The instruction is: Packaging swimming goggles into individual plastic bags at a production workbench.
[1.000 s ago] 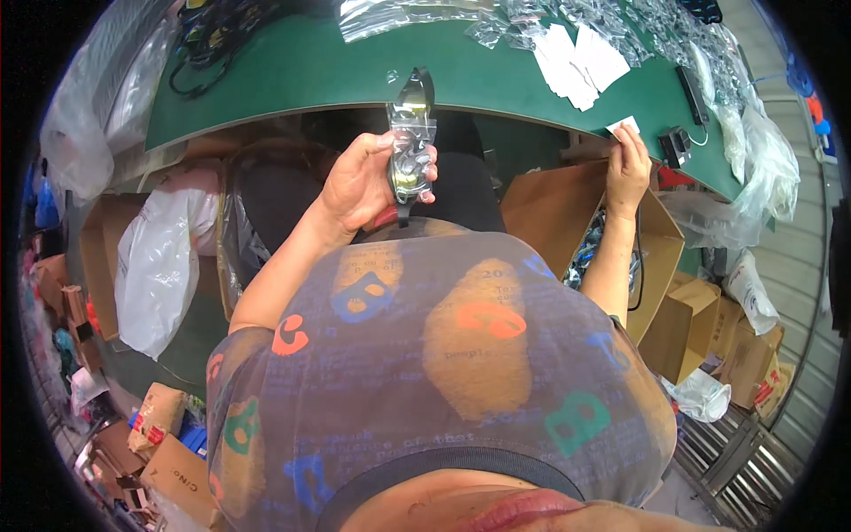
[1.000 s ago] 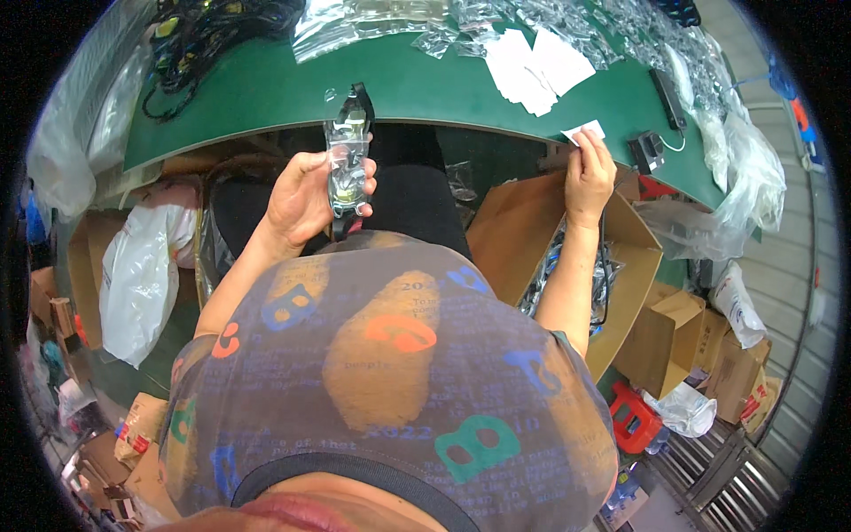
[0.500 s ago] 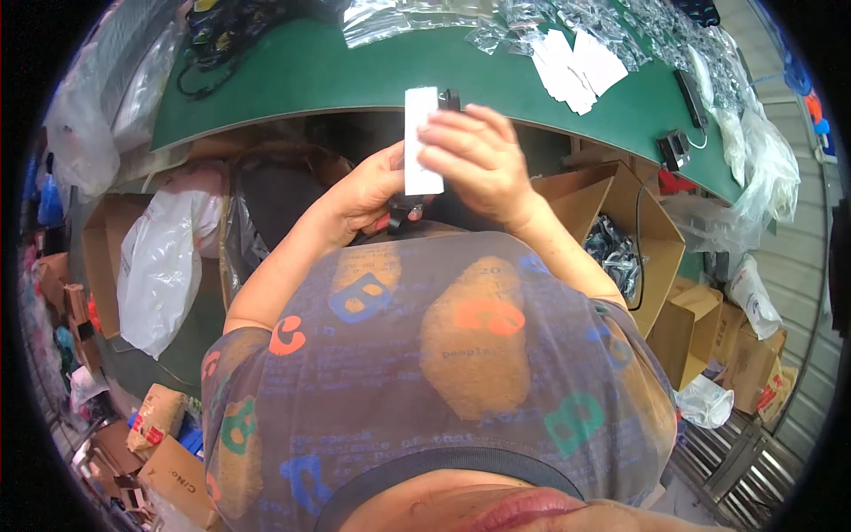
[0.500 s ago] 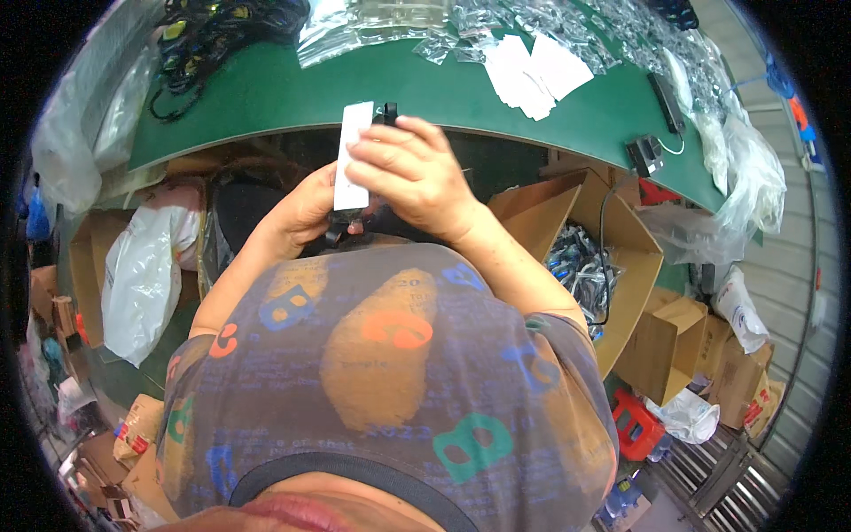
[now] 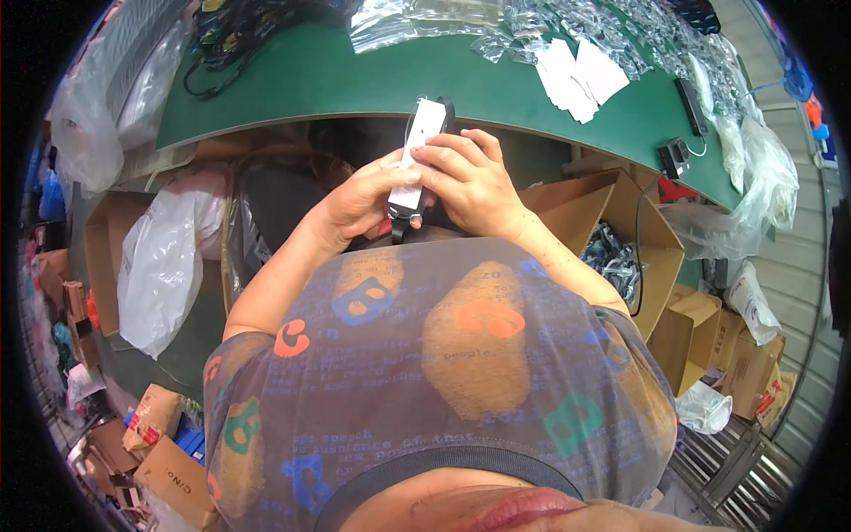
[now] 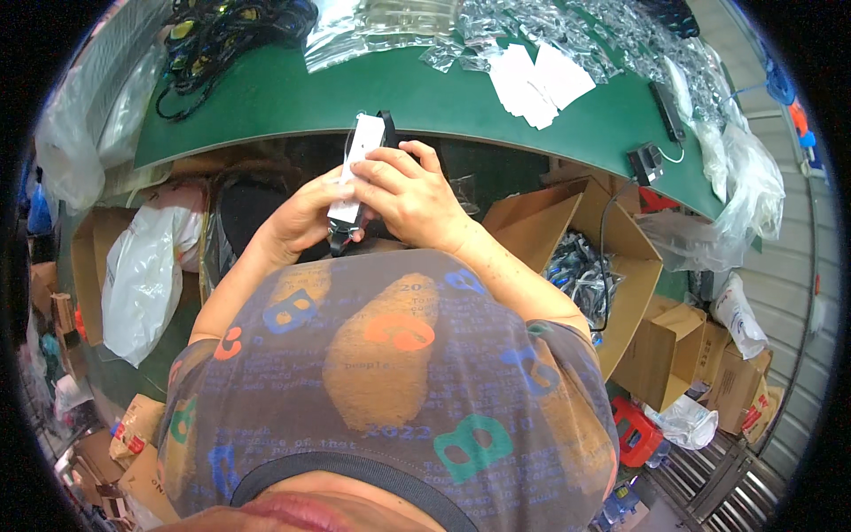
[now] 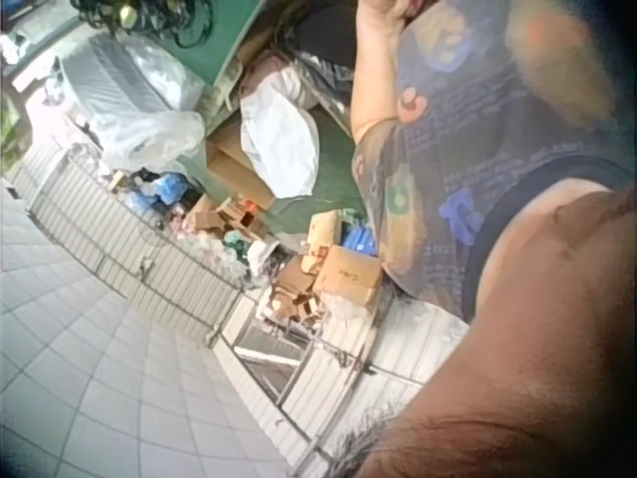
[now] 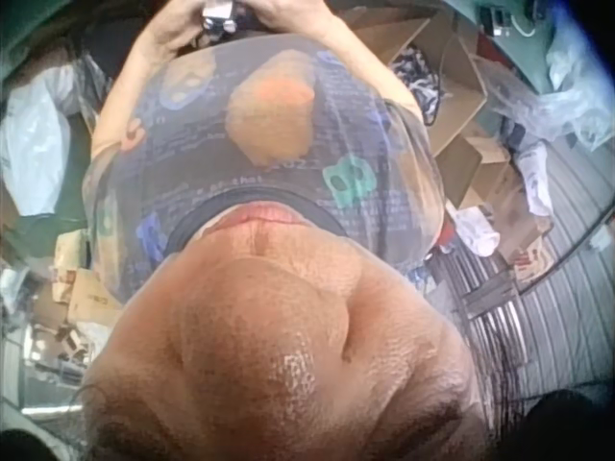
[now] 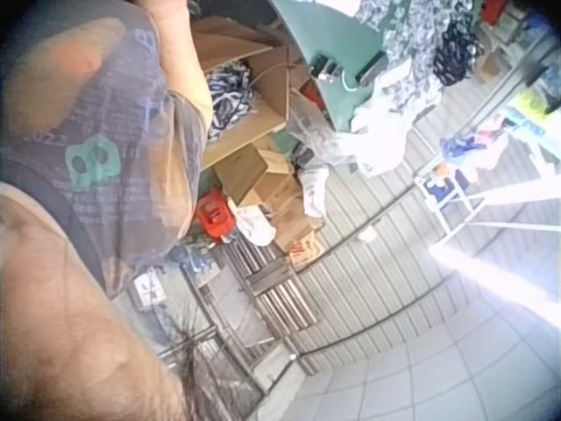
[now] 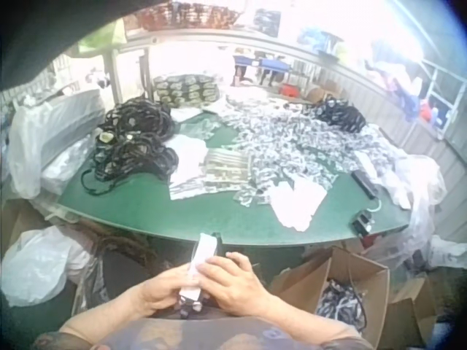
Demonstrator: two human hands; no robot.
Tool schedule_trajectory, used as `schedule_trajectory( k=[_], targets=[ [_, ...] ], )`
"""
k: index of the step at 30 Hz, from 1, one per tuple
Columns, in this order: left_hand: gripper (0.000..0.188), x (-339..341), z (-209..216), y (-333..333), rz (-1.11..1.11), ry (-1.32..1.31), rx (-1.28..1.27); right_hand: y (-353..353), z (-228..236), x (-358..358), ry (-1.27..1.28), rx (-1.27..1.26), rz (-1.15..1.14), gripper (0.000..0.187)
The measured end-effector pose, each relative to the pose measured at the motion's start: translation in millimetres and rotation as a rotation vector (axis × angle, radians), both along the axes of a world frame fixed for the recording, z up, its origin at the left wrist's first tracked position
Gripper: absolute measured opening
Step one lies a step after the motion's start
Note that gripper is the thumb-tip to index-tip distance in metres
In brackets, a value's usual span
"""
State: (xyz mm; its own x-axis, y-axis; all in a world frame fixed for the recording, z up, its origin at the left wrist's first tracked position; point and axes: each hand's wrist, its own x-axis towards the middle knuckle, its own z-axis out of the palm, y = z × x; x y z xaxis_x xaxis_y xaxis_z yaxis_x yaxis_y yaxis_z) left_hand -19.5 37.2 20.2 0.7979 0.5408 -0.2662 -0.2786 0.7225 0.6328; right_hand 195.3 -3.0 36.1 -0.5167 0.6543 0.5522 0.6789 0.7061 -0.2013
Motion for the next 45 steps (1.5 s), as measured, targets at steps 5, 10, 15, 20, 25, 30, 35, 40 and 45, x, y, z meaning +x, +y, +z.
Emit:
schedule_trajectory(
  k=[5, 10, 15, 20, 25, 30, 35, 40, 45],
  targets=[
    [0.043, 1, -3, -3, 0.041, 0.048, 0.053, 20, -3, 14, 0.258, -0.029, 0.058, 0.029],
    [0.041, 1, -7, -6, -0.035, 0.129, 0.071, 48, 12, 8, 0.258, -0.034, -0.194, 0.034],
    [0.043, 1, -7, -8, -0.041, 0.120, 0.055, 56, -15, 12, 0.243, -0.266, -0.159, 0.026],
    [0.046, -1, -5, -13, 0.021, 0.100, -0.008, 54, -5, 7, 0.139, -0.347, -0.173, 0.026],
    [0.050, -14, 24, -3, 0.100, -0.046, -0.084, 35, -15, -7, 1.364, -0.816, -0.023, 0.052],
    [0.044, -20, 29, 10, 0.101, -0.153, -0.044, 16, -38, -24, 1.752, -1.678, 0.463, 0.047],
    [0.046, -36, 22, 22, 0.238, 0.049, 0.101, 6, -43, 3, 1.609, -1.824, 0.479, 0.046],
    [0.051, -40, 2, 23, 0.255, 0.184, 0.221, 12, 18, 28, 1.213, -1.557, 0.525, 0.029],
    [0.053, -16, -13, 0, 0.180, 0.252, 0.274, 60, 56, 24, 1.132, -0.709, 0.106, 0.020]
  ],
)
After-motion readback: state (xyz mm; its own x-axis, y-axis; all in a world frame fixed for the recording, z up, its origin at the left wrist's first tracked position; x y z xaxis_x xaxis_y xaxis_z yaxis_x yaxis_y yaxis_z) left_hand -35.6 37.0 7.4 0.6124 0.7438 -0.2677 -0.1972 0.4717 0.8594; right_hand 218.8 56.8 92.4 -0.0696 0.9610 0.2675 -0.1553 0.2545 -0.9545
